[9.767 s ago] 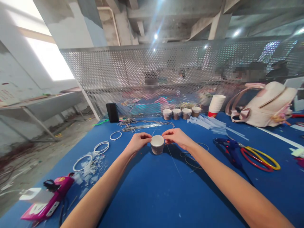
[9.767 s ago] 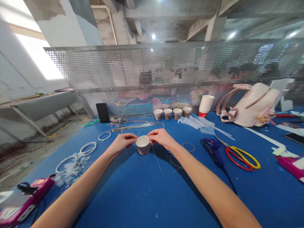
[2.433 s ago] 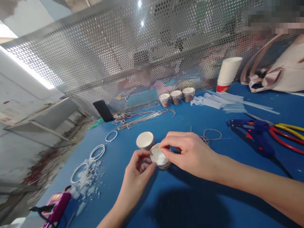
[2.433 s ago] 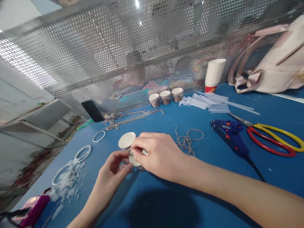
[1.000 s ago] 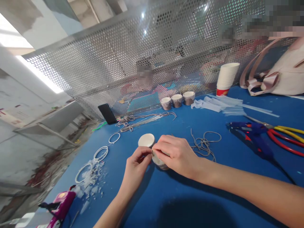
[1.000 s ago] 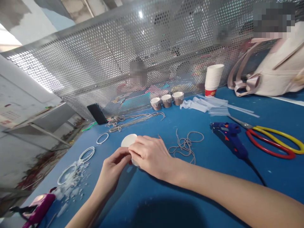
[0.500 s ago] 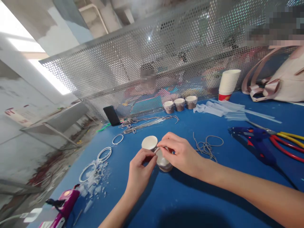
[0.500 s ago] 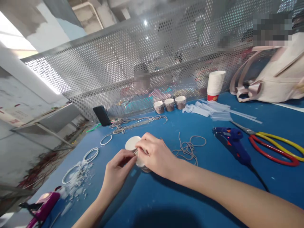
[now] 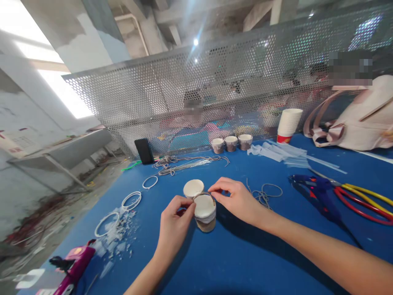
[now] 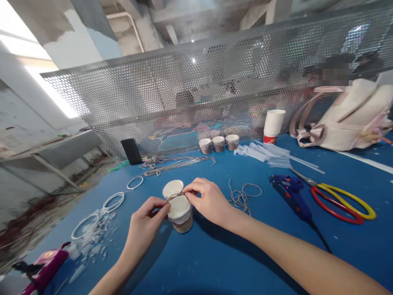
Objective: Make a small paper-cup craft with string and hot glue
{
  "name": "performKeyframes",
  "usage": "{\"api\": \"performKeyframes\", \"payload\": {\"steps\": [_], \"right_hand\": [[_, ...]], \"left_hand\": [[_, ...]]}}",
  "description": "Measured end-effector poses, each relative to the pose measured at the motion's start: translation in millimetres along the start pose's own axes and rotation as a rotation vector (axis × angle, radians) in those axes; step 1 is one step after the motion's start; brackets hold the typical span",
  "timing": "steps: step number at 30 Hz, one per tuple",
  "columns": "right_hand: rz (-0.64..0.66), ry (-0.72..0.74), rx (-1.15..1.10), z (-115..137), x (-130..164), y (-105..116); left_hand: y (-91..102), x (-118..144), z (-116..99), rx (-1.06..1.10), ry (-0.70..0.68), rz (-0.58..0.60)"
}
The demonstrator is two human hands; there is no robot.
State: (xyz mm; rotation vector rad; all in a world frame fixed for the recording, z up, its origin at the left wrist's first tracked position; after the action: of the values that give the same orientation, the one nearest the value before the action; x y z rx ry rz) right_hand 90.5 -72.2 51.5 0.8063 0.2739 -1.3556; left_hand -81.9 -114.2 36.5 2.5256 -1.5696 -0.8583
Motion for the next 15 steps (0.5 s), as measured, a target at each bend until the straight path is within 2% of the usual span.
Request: {"api": "performKeyframes", "payload": {"steps": [4,8,15], "right_hand": [[0.028,-0.094,-0.014,-7.5,0.8,-0.6],[0.083,-0.217,-0.073,-17.4,1.8,-2.1],[0.104,-0.178,-0.075,-14.5,-0.8,3.3]], "left_hand": [[3.5,1.1,-3.8,0.001,-0.012,-0.026],[7.8,3.9,-10.8,-0.015,-0.095,-0.056],[14.9,7.2,-18.6,-0.011,-0.206,-0.104]]}}
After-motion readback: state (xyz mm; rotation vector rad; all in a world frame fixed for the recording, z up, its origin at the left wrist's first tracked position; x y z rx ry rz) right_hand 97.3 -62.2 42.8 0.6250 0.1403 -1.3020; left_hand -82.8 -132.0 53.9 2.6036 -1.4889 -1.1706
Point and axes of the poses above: each hand's wrist, its own x-axis away from the middle knuckle, its own y-axis out of the back of the hand, z = x × y, the point moved 7 cm from there along -x, towards the middle knuckle, and after that the axes turned 9 degrees about -z, right-handed, at the moved point
